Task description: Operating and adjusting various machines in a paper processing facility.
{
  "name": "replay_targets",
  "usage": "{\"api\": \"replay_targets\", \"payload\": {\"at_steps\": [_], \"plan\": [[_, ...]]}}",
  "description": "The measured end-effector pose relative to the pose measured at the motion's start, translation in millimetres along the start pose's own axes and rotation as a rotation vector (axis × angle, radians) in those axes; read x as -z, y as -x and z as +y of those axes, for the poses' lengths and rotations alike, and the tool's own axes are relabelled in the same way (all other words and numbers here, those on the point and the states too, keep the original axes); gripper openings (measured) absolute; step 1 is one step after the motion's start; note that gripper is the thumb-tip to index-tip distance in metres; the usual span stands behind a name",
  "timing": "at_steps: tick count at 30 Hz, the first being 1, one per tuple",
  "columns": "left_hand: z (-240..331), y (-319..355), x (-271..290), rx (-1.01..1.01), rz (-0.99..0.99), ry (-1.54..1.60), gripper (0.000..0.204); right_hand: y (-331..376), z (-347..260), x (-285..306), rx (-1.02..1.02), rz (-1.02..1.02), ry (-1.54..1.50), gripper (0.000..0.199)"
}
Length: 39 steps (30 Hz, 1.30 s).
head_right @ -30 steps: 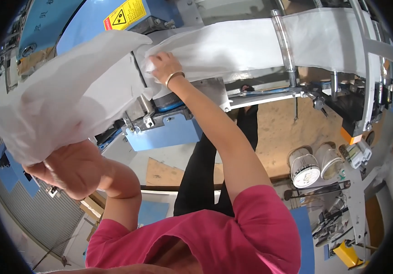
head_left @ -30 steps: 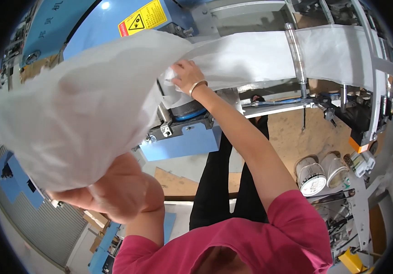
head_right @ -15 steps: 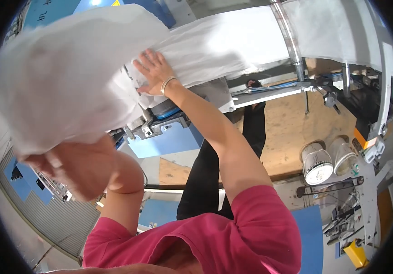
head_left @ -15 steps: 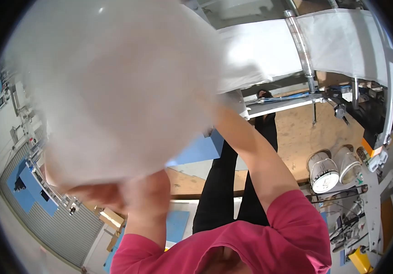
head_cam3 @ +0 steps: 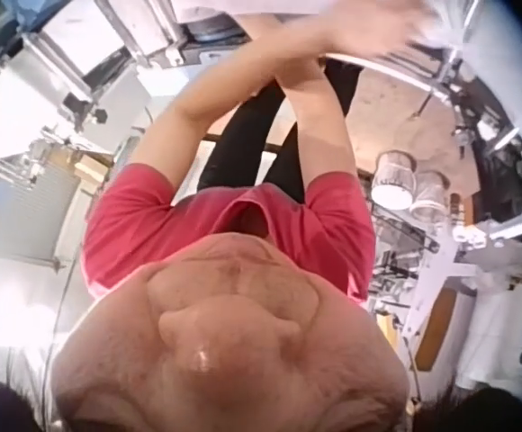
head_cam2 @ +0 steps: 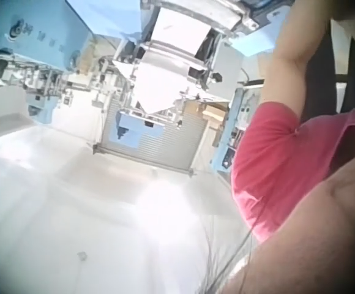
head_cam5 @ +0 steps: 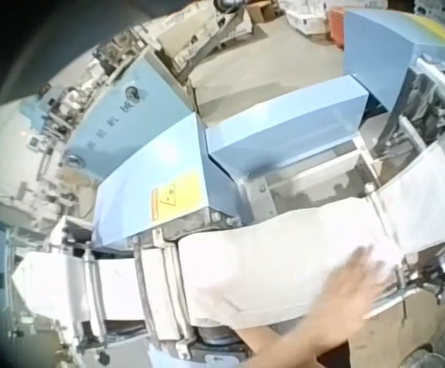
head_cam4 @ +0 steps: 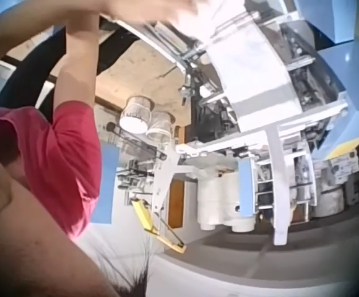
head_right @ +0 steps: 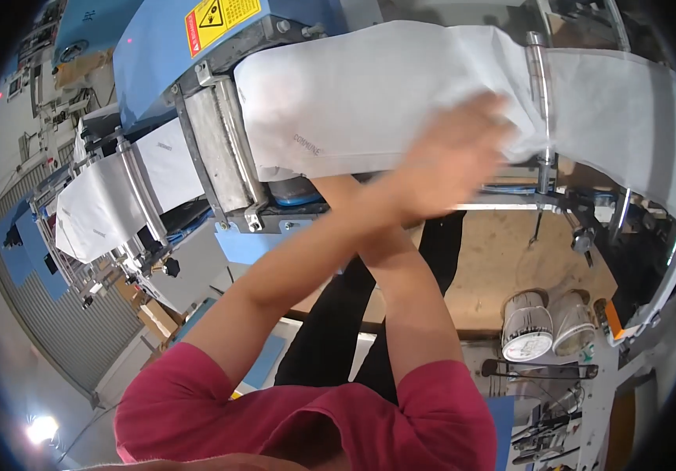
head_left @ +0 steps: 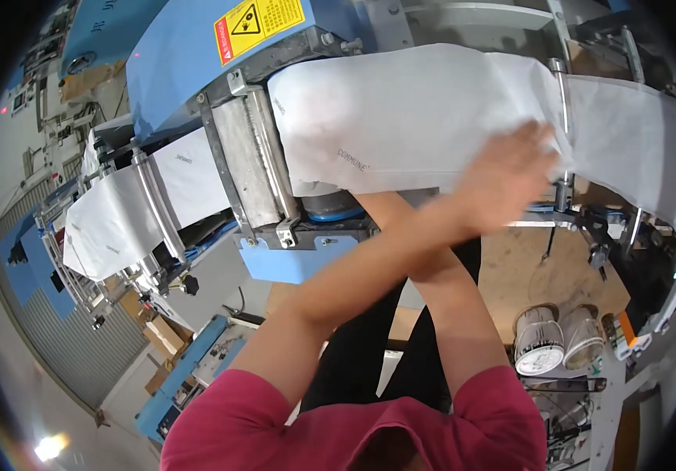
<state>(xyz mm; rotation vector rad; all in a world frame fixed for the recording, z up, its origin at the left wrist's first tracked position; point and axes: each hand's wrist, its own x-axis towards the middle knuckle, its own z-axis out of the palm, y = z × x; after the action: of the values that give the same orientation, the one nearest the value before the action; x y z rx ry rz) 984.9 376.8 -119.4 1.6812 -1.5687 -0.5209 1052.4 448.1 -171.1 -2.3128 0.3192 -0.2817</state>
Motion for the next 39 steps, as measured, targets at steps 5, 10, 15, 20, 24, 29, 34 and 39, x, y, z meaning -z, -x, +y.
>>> {"api": "replay_targets", "payload": {"at_steps": [5,10,15,20,24,29,34,39], "plan": [[-95,80,145,0.472,0.57,-0.269,0.015,-81,3,-36,-0.052,0.071,-0.101,0.055],[-128,126,161,0.762,0.427,0.332,0.014,-47,14,-29,-0.077,0.144,-0.168,0.053],[-131,135,154,0.671,0.307,0.034,0.016,-27,35,-23,-0.108,0.214,-0.196,0.051],[-135,135,156,0.309,0.147,-0.325,0.021,-9,38,-20,-0.141,0.305,-0.251,0.049],[-133,135,161,0.279,0.047,-0.414,0.024,-6,21,3,-0.245,0.161,-0.329,0.043],[-128,126,164,0.275,-0.023,-0.36,0.027,20,21,-31,-0.184,0.217,-0.072,0.044],[-125,121,172,0.229,-0.142,-0.459,0.025,29,12,-41,-0.125,0.233,-0.126,0.044],[-132,120,178,0.193,-0.204,-0.459,0.026,32,-13,-30,-0.138,0.296,-0.125,0.036]]}}
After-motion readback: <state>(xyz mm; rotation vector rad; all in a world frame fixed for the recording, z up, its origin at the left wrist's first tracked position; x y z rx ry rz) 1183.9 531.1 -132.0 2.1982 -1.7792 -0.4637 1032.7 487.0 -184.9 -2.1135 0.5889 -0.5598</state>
